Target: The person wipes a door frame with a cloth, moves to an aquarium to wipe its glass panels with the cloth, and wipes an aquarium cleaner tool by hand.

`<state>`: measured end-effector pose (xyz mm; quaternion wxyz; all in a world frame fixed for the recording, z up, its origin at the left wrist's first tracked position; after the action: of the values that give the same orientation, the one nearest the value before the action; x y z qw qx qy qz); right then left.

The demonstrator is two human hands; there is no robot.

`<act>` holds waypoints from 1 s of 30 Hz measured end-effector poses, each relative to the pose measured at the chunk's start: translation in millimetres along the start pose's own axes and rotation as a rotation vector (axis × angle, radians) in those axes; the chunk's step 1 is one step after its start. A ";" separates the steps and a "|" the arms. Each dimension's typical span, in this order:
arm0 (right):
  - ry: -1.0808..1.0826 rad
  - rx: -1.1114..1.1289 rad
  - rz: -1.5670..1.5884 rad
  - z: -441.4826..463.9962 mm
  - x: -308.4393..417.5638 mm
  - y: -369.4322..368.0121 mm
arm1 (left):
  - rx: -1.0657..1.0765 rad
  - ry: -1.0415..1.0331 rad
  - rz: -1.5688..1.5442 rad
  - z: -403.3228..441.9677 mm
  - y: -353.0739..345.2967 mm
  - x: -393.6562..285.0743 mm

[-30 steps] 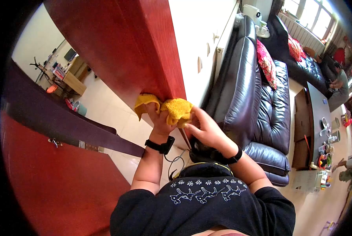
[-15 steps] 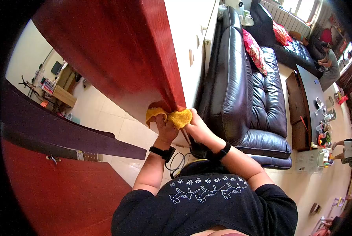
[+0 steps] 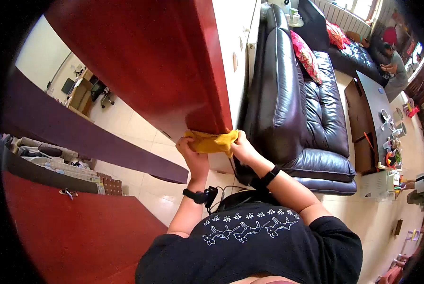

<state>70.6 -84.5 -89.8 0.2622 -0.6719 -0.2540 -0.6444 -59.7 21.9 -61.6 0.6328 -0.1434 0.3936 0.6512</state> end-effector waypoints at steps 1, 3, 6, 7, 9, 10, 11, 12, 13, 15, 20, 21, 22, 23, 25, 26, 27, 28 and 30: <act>-0.009 0.104 -0.020 -6.1 12.4 0.9 | 0.080 0.261 -0.215 1.9 -4.2 14.2; 0.073 0.134 -0.039 -0.2 -5.6 1.0 | 0.217 0.554 -0.313 -7.0 -12.6 45.4; 0.049 0.115 -0.103 -2.4 -19.4 5.0 | 0.458 1.009 -0.895 -32.7 -30.1 70.9; -0.014 0.150 -0.086 -0.8 -21.5 9.0 | 0.563 1.142 -0.963 -41.3 -31.2 69.0; -0.079 0.188 -0.074 -4.4 -24.6 12.7 | 0.645 1.216 -1.078 -47.1 -30.8 62.8; -0.050 0.230 -0.028 -5.6 -22.2 13.6 | 0.731 1.282 -1.190 -48.4 -33.0 56.2; -0.020 0.264 0.019 -6.3 -18.8 16.1 | 0.744 1.281 -1.195 -46.2 -31.8 52.4; 0.008 0.291 0.065 -8.7 -15.0 20.0 | 0.795 1.219 -1.256 -44.2 -29.6 46.1; 0.068 0.287 0.114 -17.7 7.1 22.2 | 0.848 1.161 -1.318 -42.2 -28.8 37.5; 0.093 0.311 0.223 -23.3 16.4 29.2 | 0.874 1.144 -1.432 -33.7 -24.1 21.4; 0.207 0.351 0.034 -52.1 43.9 45.3 | 0.809 0.932 -1.550 -17.6 -10.4 2.3; 0.211 0.355 0.033 -56.0 50.1 45.1 | 0.699 1.035 -1.627 -17.3 -9.0 -0.6; 0.183 0.352 0.108 -60.6 54.2 44.8 | 0.700 1.032 -1.625 -16.5 -7.7 -7.2; 0.156 0.346 0.184 -63.9 55.1 45.5 | 0.667 0.903 -1.637 -12.0 -4.5 -15.7; 0.163 0.352 0.184 -69.4 50.9 47.4 | 0.598 0.771 -1.606 -6.6 2.0 -23.7; 0.169 0.365 0.180 -70.1 47.7 48.6 | 0.605 0.771 -1.602 -7.3 2.3 -26.5; 0.172 0.394 0.178 -68.9 47.1 48.7 | 0.562 0.720 -1.547 -6.9 3.7 -28.5; 0.174 0.388 0.179 -70.8 47.7 53.2 | 0.519 0.671 -1.493 -8.2 5.0 -31.0; 0.204 0.391 0.070 -75.7 56.3 59.4 | 0.453 0.652 -1.429 -14.7 2.2 -31.9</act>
<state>57.7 -179.4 -32.7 0.4341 -0.5478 -0.3230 -0.6381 -61.3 -10.8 -48.5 0.7625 -0.4106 0.4937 -0.0793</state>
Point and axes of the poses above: each hand's wrist, its own z-axis towards the middle knuckle, its own y-axis out of the back of the hand, x = y × z, the point moved 4 cm from there along z, towards the middle knuckle, and after that the axes turned 5 degrees about y, right-handed, at the moved point
